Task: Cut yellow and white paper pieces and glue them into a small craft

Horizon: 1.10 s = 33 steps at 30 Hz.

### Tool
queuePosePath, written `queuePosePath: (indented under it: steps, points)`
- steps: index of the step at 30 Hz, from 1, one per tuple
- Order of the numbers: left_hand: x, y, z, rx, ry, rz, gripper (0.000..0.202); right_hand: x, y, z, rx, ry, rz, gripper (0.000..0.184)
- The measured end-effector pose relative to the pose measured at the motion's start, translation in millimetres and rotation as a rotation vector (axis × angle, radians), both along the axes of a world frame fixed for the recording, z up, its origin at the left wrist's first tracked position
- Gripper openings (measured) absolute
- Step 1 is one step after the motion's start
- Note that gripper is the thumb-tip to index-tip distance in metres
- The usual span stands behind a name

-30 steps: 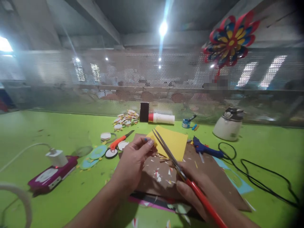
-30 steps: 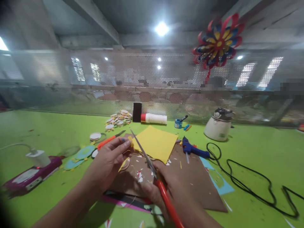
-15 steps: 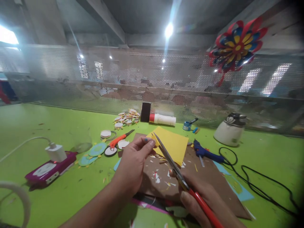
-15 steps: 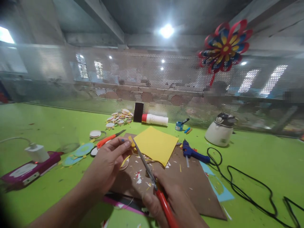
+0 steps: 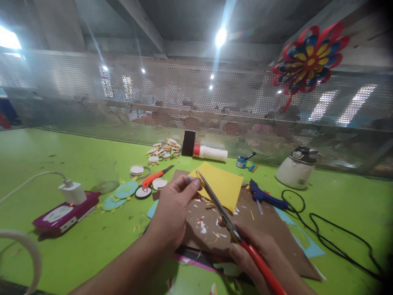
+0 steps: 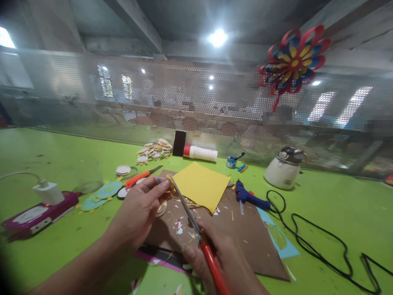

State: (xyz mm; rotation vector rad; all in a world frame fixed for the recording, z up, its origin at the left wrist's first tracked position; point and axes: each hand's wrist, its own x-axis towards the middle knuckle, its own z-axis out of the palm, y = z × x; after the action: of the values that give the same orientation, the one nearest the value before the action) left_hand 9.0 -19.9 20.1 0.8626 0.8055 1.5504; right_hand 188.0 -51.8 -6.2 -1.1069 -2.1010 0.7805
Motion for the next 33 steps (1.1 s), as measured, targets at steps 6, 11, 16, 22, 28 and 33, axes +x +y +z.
queuePosePath:
  steps: [6, 11, 16, 22, 28, 33]
  points:
    - [-0.4, 0.4, 0.5, -0.008, -0.003, 0.007, 0.016, 0.0, -0.2, -0.1, 0.002, 0.004, 0.01, 0.041]
    - [-0.1, -0.3, 1.7, -0.029, -0.031, -0.022, 0.016, -1.1, 0.0, -0.5, 0.003, 0.037, 0.01, 0.042]
    - [-0.2, -1.0, 3.5, -0.019, -0.039, -0.02, 0.018, -2.3, -0.4, 1.6, 0.02, 0.028, 0.008, 0.044]
    - [0.3, -0.9, 3.2, -0.041, -0.034, 0.002, 0.017, -1.8, 0.0, -0.2, 0.045, 0.029, -0.003, 0.046]
    - [0.4, -1.2, 3.7, -0.029, -0.033, 0.01, 0.015, -1.6, 0.7, -2.3, 0.056, 0.042, 0.007, 0.048]
    - [-0.1, -1.2, 3.8, -0.027, -0.023, 0.017, 0.016, -3.7, -0.6, -0.9, 0.084, 0.043, -0.019, 0.047]
